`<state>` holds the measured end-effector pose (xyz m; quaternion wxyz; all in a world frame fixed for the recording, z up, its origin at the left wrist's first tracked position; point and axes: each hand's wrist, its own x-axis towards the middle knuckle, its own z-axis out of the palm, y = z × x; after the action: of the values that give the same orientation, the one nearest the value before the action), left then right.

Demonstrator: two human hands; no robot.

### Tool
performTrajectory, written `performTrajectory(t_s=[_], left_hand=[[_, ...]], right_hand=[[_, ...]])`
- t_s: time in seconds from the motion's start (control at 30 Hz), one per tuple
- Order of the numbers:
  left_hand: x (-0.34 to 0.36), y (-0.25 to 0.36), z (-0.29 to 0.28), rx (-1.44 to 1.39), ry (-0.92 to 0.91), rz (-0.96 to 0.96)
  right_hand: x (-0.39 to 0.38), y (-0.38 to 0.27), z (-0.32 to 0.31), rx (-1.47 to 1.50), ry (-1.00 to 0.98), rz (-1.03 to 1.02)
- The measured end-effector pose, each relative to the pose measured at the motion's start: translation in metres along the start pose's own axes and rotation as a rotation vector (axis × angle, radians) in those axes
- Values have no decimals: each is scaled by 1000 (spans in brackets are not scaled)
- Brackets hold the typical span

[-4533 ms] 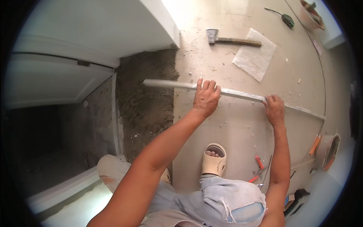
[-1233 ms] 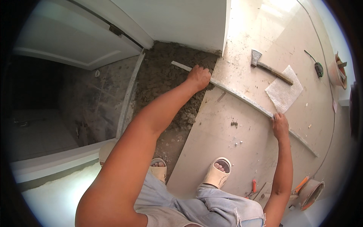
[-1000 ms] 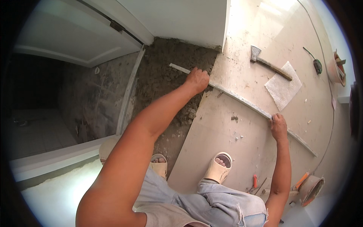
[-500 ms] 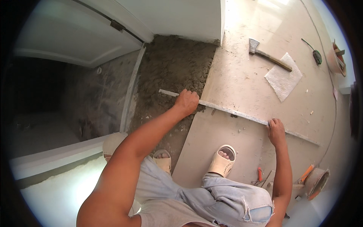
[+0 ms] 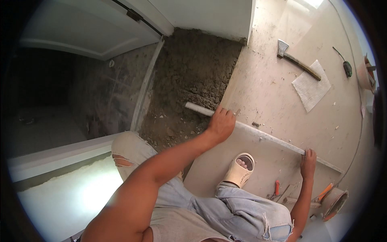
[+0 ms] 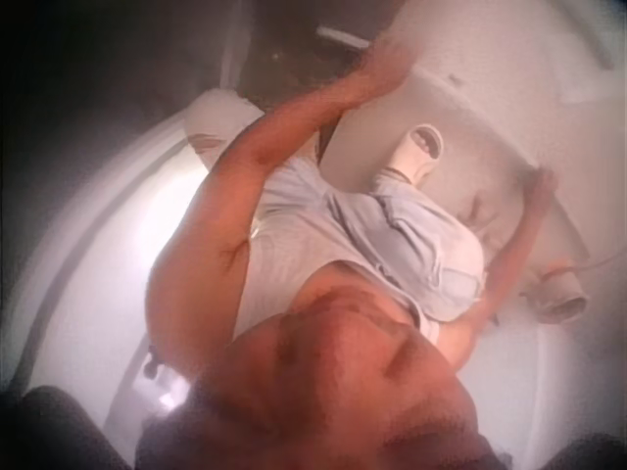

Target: The person scoops wet cement from a bucket and spreads it onto the floor near a doorway using a trowel. They then use a straight edge to level the cement and continue smoothing the surface.

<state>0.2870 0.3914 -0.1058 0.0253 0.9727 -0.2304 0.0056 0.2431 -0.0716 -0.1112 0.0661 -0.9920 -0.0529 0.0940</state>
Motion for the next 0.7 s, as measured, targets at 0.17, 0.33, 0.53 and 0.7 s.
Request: performTrajectory(t_s=[0.17, 0.33, 0.53, 0.7], left_hand=[[-48, 17, 13, -74, -9, -66], [-11, -6, 18, -20, 118, -19], [54, -53, 33, 120, 254, -61], [85, -88, 37, 81, 221, -126]], right_hand=[[-14, -4, 12, -2, 44, -165], [-10, -9, 24, -35, 131, -118], [39, -28, 28, -89, 238, -110], [65, -62, 14, -76, 123, -62]])
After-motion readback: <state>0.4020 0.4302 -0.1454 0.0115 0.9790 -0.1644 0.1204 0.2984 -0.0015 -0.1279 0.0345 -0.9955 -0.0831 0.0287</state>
